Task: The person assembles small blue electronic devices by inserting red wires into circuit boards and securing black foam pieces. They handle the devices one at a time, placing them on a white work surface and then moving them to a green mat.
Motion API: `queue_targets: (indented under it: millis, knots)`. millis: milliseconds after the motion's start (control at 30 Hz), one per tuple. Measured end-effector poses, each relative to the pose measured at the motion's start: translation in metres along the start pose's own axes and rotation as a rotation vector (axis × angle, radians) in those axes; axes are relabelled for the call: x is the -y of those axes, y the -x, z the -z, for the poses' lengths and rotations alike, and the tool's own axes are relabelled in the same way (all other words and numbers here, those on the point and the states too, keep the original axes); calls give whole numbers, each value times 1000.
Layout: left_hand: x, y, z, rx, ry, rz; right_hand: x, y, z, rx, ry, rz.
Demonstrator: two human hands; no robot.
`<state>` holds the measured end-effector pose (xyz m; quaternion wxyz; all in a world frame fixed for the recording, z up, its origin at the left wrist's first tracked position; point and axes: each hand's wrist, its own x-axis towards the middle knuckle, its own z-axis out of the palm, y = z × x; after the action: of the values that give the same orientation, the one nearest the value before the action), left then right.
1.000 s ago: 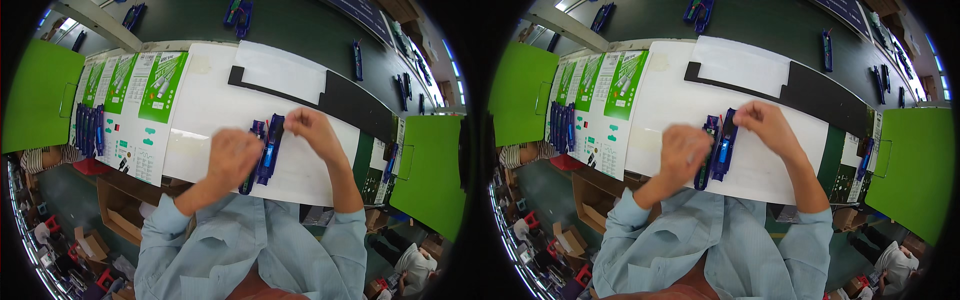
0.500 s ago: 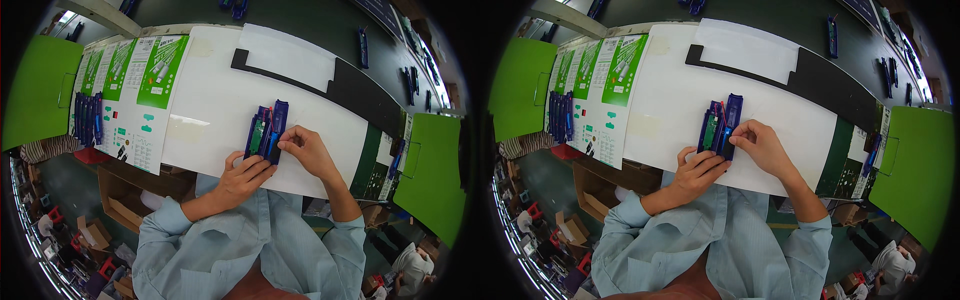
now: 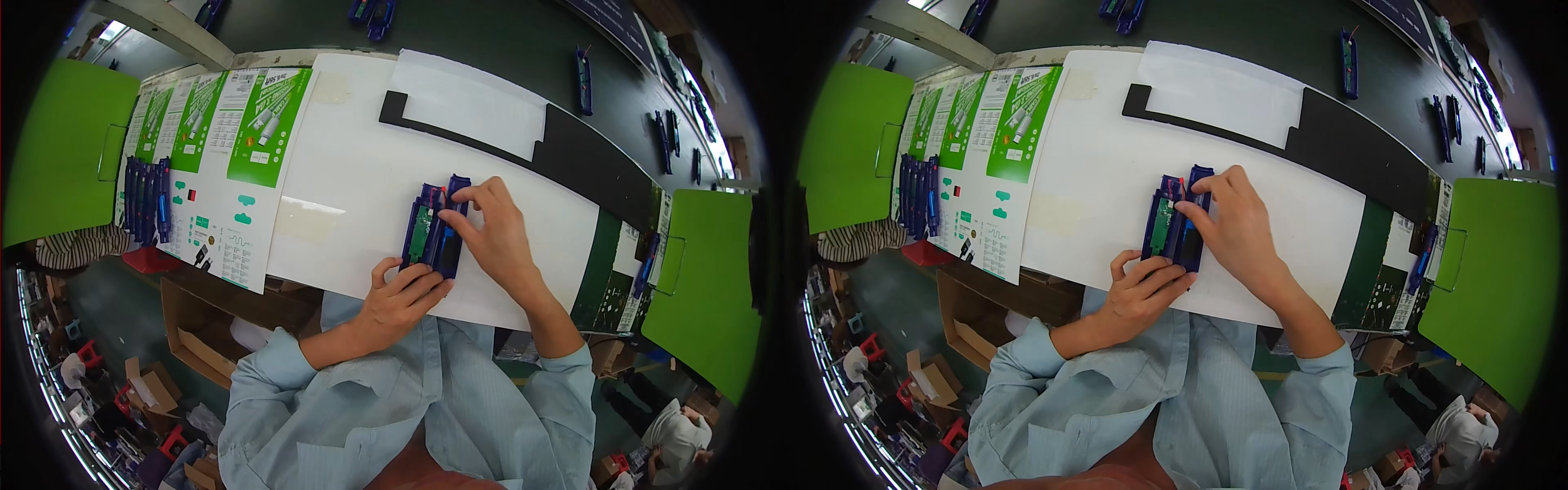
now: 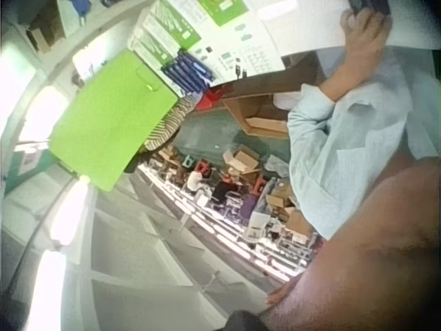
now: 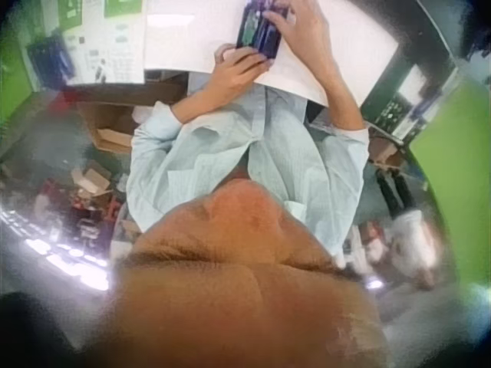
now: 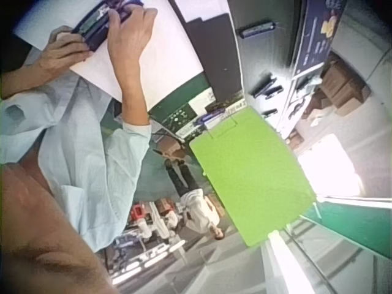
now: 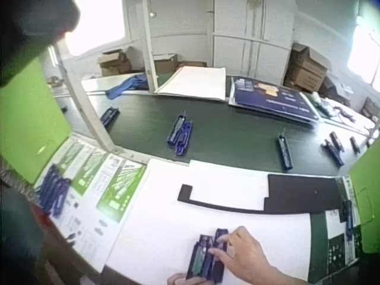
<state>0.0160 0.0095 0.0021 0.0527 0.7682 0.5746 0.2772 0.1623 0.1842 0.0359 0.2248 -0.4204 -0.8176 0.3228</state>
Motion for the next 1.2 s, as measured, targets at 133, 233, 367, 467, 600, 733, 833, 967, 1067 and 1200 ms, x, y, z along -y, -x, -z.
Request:
queue_targets:
  millis: [133,233,367,467,600,733,833,967,1067,1200]
  knots:
    - [-2,-5,6,3,82,19,-9,-1,-18,-39,-41,69]
    - [9,-23,20,63,308,98,-11,0,-23,-72,-83,30]
    - [33,-68,29,-109,147,155,-5,3,-24,-116,-65,69]
    - [47,-101,25,-119,66,165,-1,7,-23,-168,-38,115]
    - [54,-111,21,-48,-20,86,0,14,-23,-170,-20,114]
    - [52,-106,25,-119,25,35,-3,13,-21,-145,-292,75]
    - [47,-99,24,-156,24,51,-9,20,-20,-16,-483,-78]
    - [43,-87,17,-189,175,235,-9,23,-23,-9,-597,-150]
    - [36,-79,16,-212,247,336,-10,24,-25,32,-670,-195]
    - [25,-70,14,-239,285,432,-11,29,-25,81,-731,-231]
